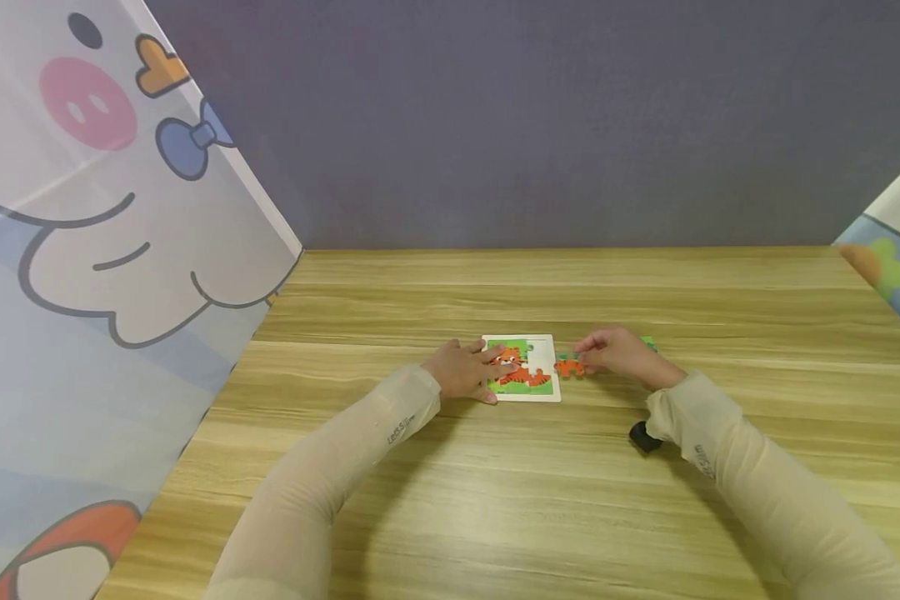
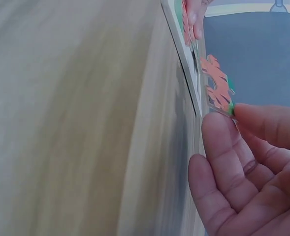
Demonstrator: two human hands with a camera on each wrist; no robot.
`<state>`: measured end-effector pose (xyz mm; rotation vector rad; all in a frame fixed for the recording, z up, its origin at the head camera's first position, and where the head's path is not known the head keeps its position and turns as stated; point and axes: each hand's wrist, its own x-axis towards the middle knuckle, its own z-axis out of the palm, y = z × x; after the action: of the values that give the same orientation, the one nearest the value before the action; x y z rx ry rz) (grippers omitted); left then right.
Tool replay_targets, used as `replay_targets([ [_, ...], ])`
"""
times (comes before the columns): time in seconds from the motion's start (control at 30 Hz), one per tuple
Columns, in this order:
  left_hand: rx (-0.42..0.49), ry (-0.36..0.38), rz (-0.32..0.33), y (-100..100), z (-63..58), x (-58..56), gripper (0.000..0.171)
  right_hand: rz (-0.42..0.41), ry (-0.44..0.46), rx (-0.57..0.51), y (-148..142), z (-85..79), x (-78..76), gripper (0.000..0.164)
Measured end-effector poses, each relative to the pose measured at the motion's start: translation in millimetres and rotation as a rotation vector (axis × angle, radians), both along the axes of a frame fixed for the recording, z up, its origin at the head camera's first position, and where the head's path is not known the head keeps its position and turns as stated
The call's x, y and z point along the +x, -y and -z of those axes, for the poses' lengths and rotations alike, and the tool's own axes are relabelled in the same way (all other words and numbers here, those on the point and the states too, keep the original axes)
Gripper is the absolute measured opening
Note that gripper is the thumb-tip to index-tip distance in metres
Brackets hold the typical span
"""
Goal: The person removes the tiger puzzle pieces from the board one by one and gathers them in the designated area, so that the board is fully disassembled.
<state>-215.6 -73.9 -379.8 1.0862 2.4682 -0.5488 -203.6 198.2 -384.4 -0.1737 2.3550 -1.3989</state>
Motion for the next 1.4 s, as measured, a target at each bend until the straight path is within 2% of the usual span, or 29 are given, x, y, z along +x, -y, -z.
replay_targets([
  [0.33,0.001,0.001,-0.012,0.6,-1.6,2.2,0.073,0.034,0.010,-0.014,-12.8,1.5,5.4,0.032],
  [0.6,0.010,0.019,-0.020,2.3,-2.6,2.8,0.073,0.031,-0.037,0.058,-27.3,2.7,11.5,0.035],
  [0.73,0.021,0.025,-0.031,2.4,-4.6,3.8,0.073,0.035,-0.032,0.048,-35.2,0.6,14.6,0.039],
  [0.9,0.016,0.002,-0.010,0.3,-7.0,5.8,0.073,0.029,-0.039,0.044,-47.1,-2.8,18.6,0.042],
  [1.03,0.008,-0.004,0.004,-1.4,-6.2,6.2,0.073,0.027,-0.050,0.049,-57.4,-3.1,21.0,0.043],
  [1.27,0.031,0.026,-0.033,-1.3,-6.3,5.0,0.072,0.046,-0.046,0.047,-69.4,-2.5,24.1,0.044],
  [1.4,0.007,0.001,-0.010,-0.1,-3.4,2.9,0.073,0.065,-0.043,0.034,-72.4,-1.3,25.3,0.043],
])
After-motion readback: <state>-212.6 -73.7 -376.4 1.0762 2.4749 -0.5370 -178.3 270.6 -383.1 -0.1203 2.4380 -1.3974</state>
